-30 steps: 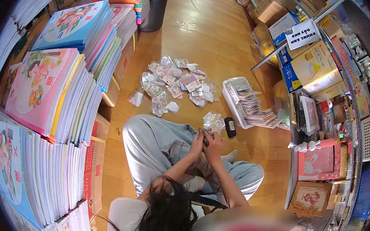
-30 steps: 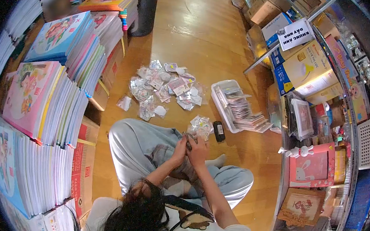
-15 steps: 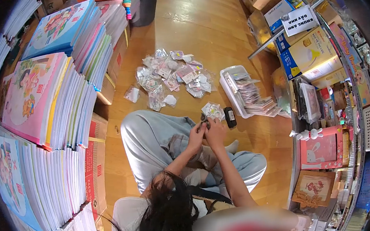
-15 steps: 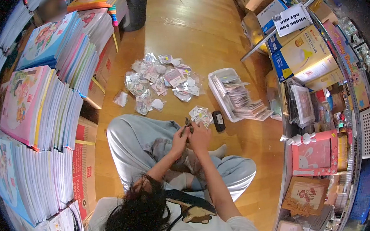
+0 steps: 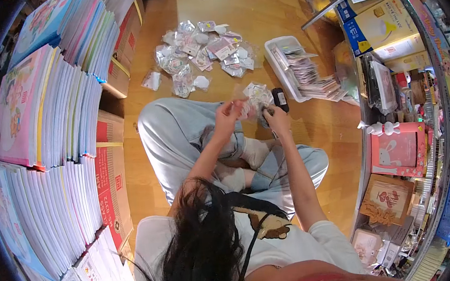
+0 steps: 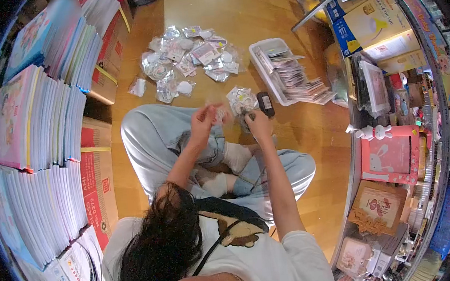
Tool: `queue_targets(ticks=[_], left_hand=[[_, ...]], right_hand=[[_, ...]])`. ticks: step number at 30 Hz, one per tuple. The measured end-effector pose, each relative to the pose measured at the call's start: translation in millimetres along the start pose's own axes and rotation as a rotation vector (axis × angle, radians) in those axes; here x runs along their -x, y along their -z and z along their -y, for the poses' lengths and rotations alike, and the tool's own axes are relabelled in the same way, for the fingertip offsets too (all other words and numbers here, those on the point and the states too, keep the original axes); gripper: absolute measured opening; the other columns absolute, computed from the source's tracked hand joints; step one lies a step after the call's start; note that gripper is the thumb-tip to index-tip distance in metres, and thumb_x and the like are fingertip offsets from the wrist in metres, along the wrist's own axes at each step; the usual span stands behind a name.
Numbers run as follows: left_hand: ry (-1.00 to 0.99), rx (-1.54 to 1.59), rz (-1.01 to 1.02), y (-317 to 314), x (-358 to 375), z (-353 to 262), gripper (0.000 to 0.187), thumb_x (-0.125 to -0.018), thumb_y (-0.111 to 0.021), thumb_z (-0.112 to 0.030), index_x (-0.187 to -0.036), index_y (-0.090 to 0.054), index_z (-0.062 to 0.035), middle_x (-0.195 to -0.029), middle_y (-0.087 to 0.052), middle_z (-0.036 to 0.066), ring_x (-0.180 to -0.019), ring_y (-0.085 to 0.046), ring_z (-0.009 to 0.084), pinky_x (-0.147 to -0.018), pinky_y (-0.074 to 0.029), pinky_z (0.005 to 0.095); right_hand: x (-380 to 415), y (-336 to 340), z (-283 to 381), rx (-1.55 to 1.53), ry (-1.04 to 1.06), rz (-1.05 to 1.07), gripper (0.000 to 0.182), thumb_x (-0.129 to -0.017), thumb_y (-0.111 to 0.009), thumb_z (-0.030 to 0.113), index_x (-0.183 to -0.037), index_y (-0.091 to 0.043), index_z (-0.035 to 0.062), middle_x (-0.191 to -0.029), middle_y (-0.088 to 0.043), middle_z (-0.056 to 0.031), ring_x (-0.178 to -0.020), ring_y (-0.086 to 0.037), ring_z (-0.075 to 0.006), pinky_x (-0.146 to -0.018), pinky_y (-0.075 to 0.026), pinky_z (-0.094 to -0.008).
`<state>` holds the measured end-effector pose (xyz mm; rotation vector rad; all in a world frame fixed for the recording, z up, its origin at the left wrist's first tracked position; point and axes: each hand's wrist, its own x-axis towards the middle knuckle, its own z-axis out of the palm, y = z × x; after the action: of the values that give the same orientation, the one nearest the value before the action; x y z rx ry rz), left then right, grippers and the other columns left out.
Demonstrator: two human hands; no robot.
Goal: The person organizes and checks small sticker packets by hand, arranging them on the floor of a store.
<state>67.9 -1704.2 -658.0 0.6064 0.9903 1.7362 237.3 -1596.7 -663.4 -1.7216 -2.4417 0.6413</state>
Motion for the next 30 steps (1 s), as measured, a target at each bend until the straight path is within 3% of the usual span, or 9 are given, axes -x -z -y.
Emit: queue_targets(ticks=[5,9,10,14,17,18,22,27,30], left_hand=[[-0.089,-0.105,-0.072,-6,-5,15,0.036,-0.090,-0.050,-0.021,-0.120,-0.049,-0.0008,-0.109,-0.057,0.007,-0.099,-0.054,0.0144,-0.086,-0.041,0.0267],[-0.364,-0.672,0.175,-21,3,20,0.040,-0.084,-0.053,-0.013,-0.123,-0.047,-0.0046,-0.120,-0.052,0.014,-0.112,-0.047,0.0270,-0.096,-0.034,0.0377],[-0.413,-0.836,0.278,-21,4,21,0.052,-0.077,-0.058,-0.011,-0.127,-0.042,-0.0086,-0.126,-0.046,0.012,-0.121,-0.038,0.0323,-0.102,-0.025,0.0464],[-0.399,-1.043,0.478,-17,5,18,0.069,-0.072,-0.062,-0.009,-0.134,-0.032,-0.0172,-0.134,-0.040,0.002,-0.128,-0.031,0.0273,-0.104,-0.018,0.0541],[-0.461,-1.111,0.464,-20,5,23,0.078,-0.071,-0.063,-0.008,-0.138,-0.023,-0.0147,-0.134,-0.039,0.010,-0.129,-0.028,0.0309,-0.105,-0.019,0.0496],[-0.478,-1.021,0.374,-21,5,26,0.080,-0.071,-0.062,-0.006,-0.139,-0.019,-0.0129,-0.133,-0.039,0.014,-0.128,-0.030,0.0321,-0.104,-0.020,0.0468],[-0.322,-0.705,0.086,-21,7,27,0.084,-0.071,-0.056,0.001,-0.140,-0.008,-0.0057,-0.125,-0.042,0.025,-0.118,-0.040,0.0350,-0.100,-0.029,0.0367],[0.019,-0.247,-0.268,4,-1,46,0.054,-0.076,-0.047,0.002,-0.129,-0.036,0.0006,-0.110,-0.053,0.013,-0.099,-0.051,0.0223,-0.090,-0.039,0.0304],[-0.066,-0.082,-0.327,-9,2,5,0.042,-0.078,-0.046,0.001,-0.120,-0.047,0.0002,-0.110,-0.053,0.009,-0.098,-0.051,0.0185,-0.089,-0.039,0.0291]], right_hand=[[23,-24,-8,-0.674,-0.013,0.011,0.038,-0.083,-0.056,0.030,-0.111,-0.057,0.0048,-0.103,-0.060,-0.0164,-0.096,-0.057,-0.0254,-0.085,-0.042,-0.0366],[40,-30,21,-1.515,-0.198,0.215,0.066,-0.088,-0.031,0.060,-0.131,-0.037,0.0103,-0.124,-0.047,-0.0084,-0.112,-0.046,-0.0221,-0.092,-0.039,-0.0366],[44,-18,32,-1.630,-0.188,0.299,0.080,-0.080,-0.021,0.072,-0.134,-0.031,0.0136,-0.133,-0.037,-0.0076,-0.123,-0.035,-0.0257,-0.099,-0.031,-0.0414],[49,3,25,-2.033,-0.228,0.548,0.075,-0.081,-0.031,0.069,-0.128,-0.038,0.0108,-0.124,-0.046,-0.0096,-0.109,-0.046,-0.0269,-0.087,-0.038,-0.0491],[49,1,9,-1.600,-0.267,0.535,0.059,-0.087,-0.039,0.055,-0.126,-0.041,0.0105,-0.118,-0.050,-0.0089,-0.100,-0.050,-0.0240,-0.083,-0.042,-0.0446],[46,1,10,-1.583,-0.352,0.554,0.050,-0.091,-0.042,0.038,-0.132,-0.035,0.0113,-0.126,-0.046,-0.0065,-0.112,-0.045,-0.0269,-0.084,-0.042,-0.0428],[54,12,19,-1.670,-0.346,0.385,0.045,-0.092,-0.040,0.038,-0.127,-0.041,0.0102,-0.122,-0.050,-0.0060,-0.109,-0.049,-0.0236,-0.088,-0.041,-0.0416],[55,17,19,-1.690,-0.120,0.132,0.045,-0.095,-0.036,0.030,-0.135,-0.031,0.0093,-0.135,-0.037,-0.0064,-0.121,-0.040,-0.0193,-0.100,-0.032,-0.0359],[50,11,10,-1.675,-0.063,-0.040,0.047,-0.095,-0.036,0.027,-0.137,-0.028,0.0082,-0.138,-0.034,-0.0067,-0.124,-0.036,-0.0192,-0.102,-0.029,-0.0334]])
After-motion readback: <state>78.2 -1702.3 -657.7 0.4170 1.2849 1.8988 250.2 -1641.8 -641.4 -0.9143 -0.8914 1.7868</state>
